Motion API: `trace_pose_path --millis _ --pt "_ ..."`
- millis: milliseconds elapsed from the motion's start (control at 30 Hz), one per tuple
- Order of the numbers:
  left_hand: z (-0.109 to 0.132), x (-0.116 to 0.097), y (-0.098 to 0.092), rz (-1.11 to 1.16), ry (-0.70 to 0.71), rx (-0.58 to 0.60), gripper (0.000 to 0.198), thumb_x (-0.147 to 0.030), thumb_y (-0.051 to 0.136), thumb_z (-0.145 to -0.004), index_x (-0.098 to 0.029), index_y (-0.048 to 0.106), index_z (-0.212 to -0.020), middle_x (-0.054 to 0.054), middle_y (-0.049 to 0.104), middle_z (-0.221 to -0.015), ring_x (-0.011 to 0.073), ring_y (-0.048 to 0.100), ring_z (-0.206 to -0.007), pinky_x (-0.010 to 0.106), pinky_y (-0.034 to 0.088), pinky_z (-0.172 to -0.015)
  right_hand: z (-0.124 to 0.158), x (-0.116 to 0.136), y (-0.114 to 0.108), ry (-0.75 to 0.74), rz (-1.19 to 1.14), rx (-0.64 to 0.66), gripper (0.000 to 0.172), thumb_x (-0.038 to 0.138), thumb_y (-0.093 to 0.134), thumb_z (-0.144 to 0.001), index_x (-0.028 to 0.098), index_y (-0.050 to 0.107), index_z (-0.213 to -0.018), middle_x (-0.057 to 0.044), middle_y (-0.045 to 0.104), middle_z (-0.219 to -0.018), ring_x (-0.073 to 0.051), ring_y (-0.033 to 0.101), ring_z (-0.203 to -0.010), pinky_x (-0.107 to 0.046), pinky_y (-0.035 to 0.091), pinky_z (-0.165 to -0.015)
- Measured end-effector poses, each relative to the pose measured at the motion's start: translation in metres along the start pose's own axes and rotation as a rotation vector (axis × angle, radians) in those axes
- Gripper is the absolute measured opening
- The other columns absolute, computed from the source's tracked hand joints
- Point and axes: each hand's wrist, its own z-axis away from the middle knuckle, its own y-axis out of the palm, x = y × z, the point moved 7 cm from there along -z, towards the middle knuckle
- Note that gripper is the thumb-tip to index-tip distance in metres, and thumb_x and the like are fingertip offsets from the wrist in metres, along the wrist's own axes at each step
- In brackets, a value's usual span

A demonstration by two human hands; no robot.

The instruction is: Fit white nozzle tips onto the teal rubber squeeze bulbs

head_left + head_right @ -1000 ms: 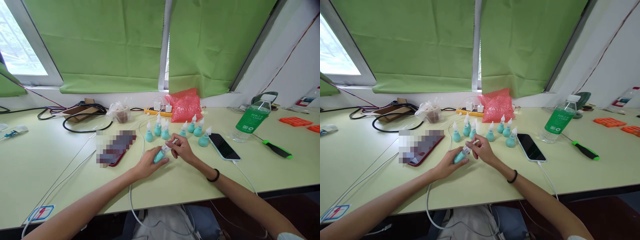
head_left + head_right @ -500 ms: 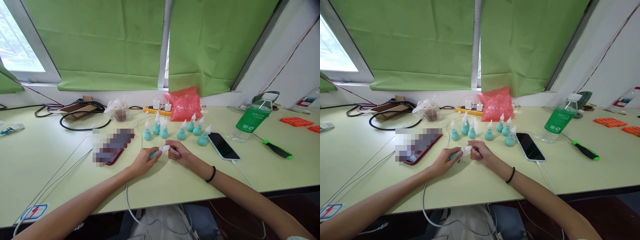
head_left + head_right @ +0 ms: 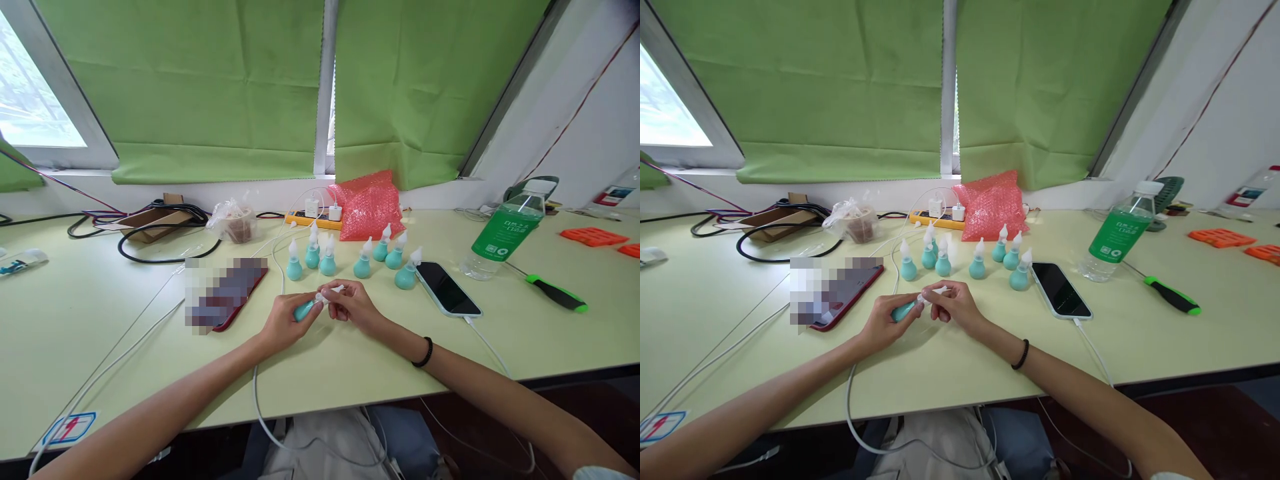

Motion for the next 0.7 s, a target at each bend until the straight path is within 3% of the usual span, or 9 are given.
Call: trace_pose_path --millis 100,267,433,600,700 --pt "0.0 -0.001 -0.001 -0.011 0.013 -0.018 0.028 -0.031 0.044 -0.078 -0.017 0.061 -0.096 0.005 0.066 -0.073 0.0131 0.058 -0.061 0.021 0.042 -0.059 0.001 0.001 -0.001 0.001 0.002 -0.021 0.027 0.037 0.062 -0.063 0.012 0.061 -0.071 0.002 0.054 -0.043 -0.004 0.038 -0.034 -0.018 0.025 -0.035" --pt "0.001 0.0 -0.002 -0.005 0.027 -0.048 0.028 -0.03 0.047 -0.077 -0.017 0.061 -0.097 0.007 0.066 -0.079 0.0146 0.06 -0.065 0.022 0.043 -0.06 -0.001 -0.009 -0.002 0.135 -0.13 0.024 0.027 0.038 0.06 -0.065 0.012 0.062 -0.073 0.002 0.053 -0.042 -0.003 0.036 -0.033 -0.017 0.023 -0.035" --pt "0.003 -0.008 0.003 -0.048 0.108 0.018 0.026 -0.029 0.045 -0.077 -0.013 0.062 -0.089 0.007 0.063 -0.067 0.0137 0.057 -0.058 0.022 0.041 -0.056 0.0 -0.012 -0.008 0.243 -0.225 -0.038 0.034 0.044 0.056 -0.067 0.011 0.061 -0.062 0.004 0.046 -0.037 0.0 0.027 -0.029 -0.017 0.018 -0.034" --pt "0.0 0.001 -0.004 -0.046 -0.013 -0.056 0.024 -0.031 0.048 -0.075 -0.015 0.061 -0.088 0.006 0.065 -0.077 0.0146 0.058 -0.067 0.024 0.042 -0.064 0.0 0.009 -0.016 -0.039 0.104 -0.143 0.029 0.041 0.058 -0.065 0.012 0.063 -0.065 0.007 0.036 -0.034 -0.003 0.026 -0.034 -0.019 0.018 -0.036" --pt "-0.004 0.014 -0.006 -0.055 -0.142 -0.072 0.025 -0.034 0.052 -0.07 -0.016 0.059 -0.085 0.003 0.062 -0.071 0.0138 0.055 -0.064 0.024 0.042 -0.063 -0.006 0.005 -0.026 -0.119 0.385 -0.211 0.027 0.036 0.06 -0.062 0.012 0.065 -0.074 0.007 0.036 -0.037 -0.005 0.03 -0.037 -0.02 0.023 -0.039"
